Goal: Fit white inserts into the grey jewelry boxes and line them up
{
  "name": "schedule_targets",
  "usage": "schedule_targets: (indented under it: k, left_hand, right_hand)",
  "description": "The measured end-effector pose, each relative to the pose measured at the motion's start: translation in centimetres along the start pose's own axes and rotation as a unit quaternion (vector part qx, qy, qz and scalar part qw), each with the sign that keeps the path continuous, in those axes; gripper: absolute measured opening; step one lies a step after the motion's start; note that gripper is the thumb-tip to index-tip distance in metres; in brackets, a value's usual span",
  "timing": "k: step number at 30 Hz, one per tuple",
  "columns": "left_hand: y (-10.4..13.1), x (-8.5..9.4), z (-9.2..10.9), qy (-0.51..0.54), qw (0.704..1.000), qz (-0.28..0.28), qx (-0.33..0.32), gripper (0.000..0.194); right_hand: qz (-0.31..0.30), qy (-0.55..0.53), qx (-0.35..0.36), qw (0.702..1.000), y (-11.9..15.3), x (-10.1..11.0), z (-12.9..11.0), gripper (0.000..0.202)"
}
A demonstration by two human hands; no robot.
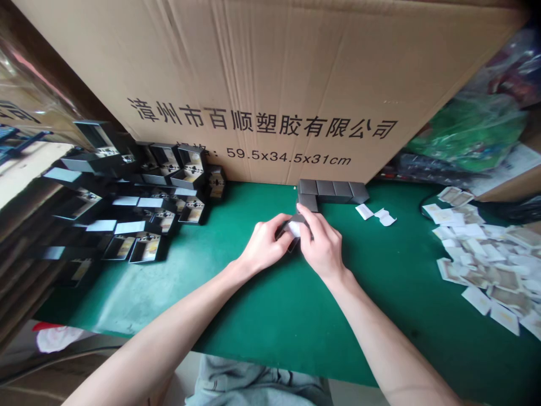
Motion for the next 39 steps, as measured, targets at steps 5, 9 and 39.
schedule_targets:
  k: [5,9,39]
  left_hand:
    - [0.1,0.1,0.0,-0.007,1.000,0.015,0.002,0.028]
    - [0.2,0.1,-0.3,-0.005,1.000,0.028,-0.002,0.032]
    - [-0.1,1.7,-0.9,-0.048,0.992,0.113,-0.042,0.049]
  right_hand:
    - [0.005,0.011,-0.005,1.000,-0.1,0.0,-0.1,0.034]
    - [0.002,-0.006,-0.016,1.000,0.0,-0.1,0.2,0.034]
    - [-0.085,-0.084,-0.059,0.991,0.0,-1.7,0.6,0.053]
Point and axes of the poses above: each hand's wrist, its own y-axis away from the middle knuckle, its own x-axis out of the back of the hand, z = x × y, the point moved 9 cm from there along -y, towards the middle knuckle, and after that the axes turned 10 degrees about -x, right-handed, at the moved point
